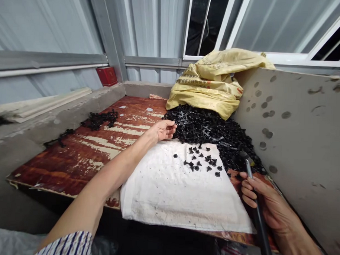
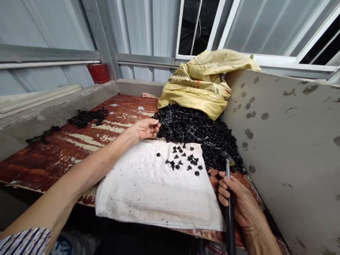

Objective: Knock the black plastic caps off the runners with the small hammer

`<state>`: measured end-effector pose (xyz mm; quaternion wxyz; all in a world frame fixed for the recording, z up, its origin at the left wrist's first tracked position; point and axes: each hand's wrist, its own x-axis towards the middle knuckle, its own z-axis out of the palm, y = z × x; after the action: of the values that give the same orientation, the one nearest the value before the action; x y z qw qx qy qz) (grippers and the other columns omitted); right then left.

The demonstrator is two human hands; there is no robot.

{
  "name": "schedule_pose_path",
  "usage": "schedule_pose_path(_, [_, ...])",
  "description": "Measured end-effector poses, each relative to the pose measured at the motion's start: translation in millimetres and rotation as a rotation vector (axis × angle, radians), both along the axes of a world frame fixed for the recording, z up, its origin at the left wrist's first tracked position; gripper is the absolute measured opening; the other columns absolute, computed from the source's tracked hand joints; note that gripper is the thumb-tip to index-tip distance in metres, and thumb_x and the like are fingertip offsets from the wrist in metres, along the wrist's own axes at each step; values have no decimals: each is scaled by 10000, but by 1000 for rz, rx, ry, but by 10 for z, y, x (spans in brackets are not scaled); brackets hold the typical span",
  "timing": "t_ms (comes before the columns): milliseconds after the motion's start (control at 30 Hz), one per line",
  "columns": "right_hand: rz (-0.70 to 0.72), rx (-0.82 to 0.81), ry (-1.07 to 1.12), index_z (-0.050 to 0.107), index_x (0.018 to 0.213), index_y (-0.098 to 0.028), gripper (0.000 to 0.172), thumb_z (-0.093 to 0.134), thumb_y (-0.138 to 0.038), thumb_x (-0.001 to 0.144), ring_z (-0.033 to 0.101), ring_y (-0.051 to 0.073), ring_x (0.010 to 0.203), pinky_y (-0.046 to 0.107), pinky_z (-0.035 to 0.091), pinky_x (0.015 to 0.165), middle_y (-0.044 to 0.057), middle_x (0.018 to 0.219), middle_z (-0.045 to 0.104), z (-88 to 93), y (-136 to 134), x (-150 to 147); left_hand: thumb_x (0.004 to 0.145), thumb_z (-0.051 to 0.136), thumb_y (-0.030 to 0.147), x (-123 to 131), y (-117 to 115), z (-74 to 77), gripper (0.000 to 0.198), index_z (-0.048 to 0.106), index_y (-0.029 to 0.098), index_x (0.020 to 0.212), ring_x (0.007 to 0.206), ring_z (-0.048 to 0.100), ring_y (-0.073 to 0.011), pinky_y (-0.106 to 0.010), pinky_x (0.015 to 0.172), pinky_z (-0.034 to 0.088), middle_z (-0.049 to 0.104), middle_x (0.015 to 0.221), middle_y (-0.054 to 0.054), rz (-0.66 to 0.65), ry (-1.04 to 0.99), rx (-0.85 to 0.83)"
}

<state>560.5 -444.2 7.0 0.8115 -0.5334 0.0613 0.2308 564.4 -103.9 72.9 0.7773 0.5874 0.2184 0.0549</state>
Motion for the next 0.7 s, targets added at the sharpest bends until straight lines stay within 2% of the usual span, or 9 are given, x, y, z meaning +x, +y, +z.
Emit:
schedule_pose_path(167, [-5,-32,16,683,748,-150,415,919,-240,418,370,20,388,115,360,265,-72,498,453,14,-14,-3,777,574,29,-300,125,110,125,546,149,763,482,605,-99,-231,490,519,662,657,-7,-64,-94,-97])
schedule_pose_path(300, [-4,-50,36,680,740,-162,391,905,-232,428,362,24,388,114,354,263,-74,491,434,28,-4,-12,732,590,-7,-706,168,43,135,584,121,777,491,621,-120,-226,441,514,678,670,-46,-127,21,-39])
schedule_pose_path(400, [3,-89,44,678,735,-171,411,915,-255,410,361,25,382,117,354,261,-74,484,426,44,15,-14,724,610,-14,-969,106,-59,132,607,106,777,491,625,-128,-240,445,524,678,657,-55,-121,171,9])
schedule_pose_path(500, [3,-135,28,673,721,-180,427,922,-291,392,345,23,368,125,355,254,-74,476,419,58,34,-12,726,618,-11,-1102,8,-110,118,613,100,764,482,624,-137,-257,443,523,677,646,-59,-133,252,31])
schedule_pose_path(700, [-68,-156,-68,605,741,-214,471,925,-332,416,316,9,342,97,295,238,-90,502,434,86,126,-216,709,698,58,-1216,-196,-53,116,635,94,801,563,645,-133,-234,497,511,685,682,-60,-225,177,6])
